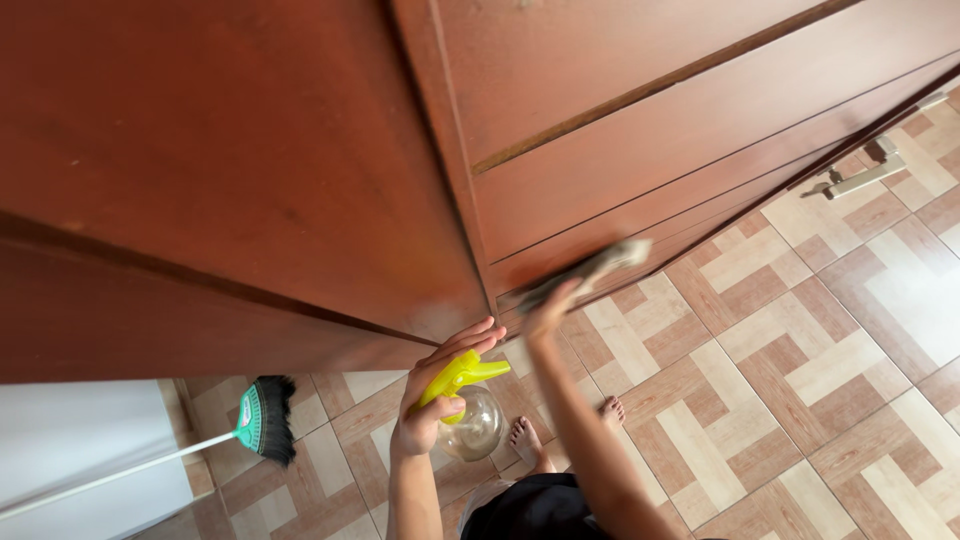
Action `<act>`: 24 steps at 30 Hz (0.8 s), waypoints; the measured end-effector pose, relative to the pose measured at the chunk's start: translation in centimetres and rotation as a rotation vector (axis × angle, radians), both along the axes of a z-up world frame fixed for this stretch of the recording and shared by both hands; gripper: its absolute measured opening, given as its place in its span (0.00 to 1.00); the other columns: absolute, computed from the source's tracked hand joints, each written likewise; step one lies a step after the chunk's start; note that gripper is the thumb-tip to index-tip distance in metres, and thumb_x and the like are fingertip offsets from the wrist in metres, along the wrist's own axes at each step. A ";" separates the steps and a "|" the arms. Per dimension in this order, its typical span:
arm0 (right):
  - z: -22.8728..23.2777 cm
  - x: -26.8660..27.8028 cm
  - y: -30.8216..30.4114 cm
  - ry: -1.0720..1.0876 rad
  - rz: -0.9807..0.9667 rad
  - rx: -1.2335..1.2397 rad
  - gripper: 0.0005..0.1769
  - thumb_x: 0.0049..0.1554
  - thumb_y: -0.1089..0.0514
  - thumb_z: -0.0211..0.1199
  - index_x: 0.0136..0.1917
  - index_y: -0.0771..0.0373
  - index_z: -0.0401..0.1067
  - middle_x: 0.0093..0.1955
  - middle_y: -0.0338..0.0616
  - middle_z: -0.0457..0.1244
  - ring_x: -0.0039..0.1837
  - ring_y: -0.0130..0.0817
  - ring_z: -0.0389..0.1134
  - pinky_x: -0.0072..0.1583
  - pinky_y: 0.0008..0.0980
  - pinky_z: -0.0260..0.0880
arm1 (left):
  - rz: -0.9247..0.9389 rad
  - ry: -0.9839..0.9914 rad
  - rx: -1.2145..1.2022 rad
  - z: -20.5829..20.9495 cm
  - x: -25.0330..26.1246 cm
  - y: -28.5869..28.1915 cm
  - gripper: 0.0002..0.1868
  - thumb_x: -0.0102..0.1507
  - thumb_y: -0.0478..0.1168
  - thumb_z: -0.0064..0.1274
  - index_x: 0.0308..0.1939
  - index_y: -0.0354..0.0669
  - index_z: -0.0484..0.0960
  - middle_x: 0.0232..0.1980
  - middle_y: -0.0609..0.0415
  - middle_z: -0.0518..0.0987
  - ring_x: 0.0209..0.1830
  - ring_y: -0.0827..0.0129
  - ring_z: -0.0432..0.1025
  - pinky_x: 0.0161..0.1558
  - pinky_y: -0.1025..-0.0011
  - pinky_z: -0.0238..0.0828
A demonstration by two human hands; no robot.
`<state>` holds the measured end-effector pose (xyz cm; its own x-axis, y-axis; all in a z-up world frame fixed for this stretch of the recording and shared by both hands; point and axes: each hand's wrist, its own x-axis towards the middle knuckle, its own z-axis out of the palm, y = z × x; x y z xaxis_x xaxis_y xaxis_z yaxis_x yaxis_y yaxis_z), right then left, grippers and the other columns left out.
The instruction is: The person wipes a wooden door with a cloth while holding a spray bottle. They clean the door surface and edges in a repetitive wiping motion.
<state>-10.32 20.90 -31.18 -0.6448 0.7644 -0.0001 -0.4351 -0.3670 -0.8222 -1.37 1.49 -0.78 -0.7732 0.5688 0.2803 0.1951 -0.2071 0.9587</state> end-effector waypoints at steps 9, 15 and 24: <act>-4.6 3.7 -8.6 -0.255 0.116 -0.090 0.36 0.67 0.40 0.47 0.79 0.64 0.47 0.62 0.42 0.59 0.59 0.35 0.61 0.61 0.35 0.63 | -0.011 -0.038 0.023 0.4 -0.1 1.1 0.42 0.50 0.47 0.44 0.64 0.22 0.76 0.70 0.32 0.76 0.81 0.46 0.60 0.81 0.51 0.50; 0.1 -0.5 5.5 -0.176 -0.054 -0.081 0.51 0.64 0.26 0.34 0.83 0.66 0.35 0.84 0.55 0.41 0.83 0.47 0.42 0.79 0.45 0.40 | -0.006 -0.052 0.014 0.2 0.5 1.0 0.42 0.49 0.47 0.43 0.64 0.23 0.76 0.70 0.32 0.76 0.81 0.47 0.60 0.80 0.52 0.51; 4.1 -0.8 -0.1 -0.137 -0.275 0.301 0.45 0.72 0.37 0.40 0.85 0.75 0.38 0.81 0.71 0.32 0.73 0.61 0.33 0.71 0.49 0.36 | -0.037 -0.041 0.047 0.2 1.3 1.3 0.41 0.51 0.47 0.45 0.64 0.21 0.75 0.70 0.30 0.74 0.80 0.47 0.62 0.80 0.54 0.53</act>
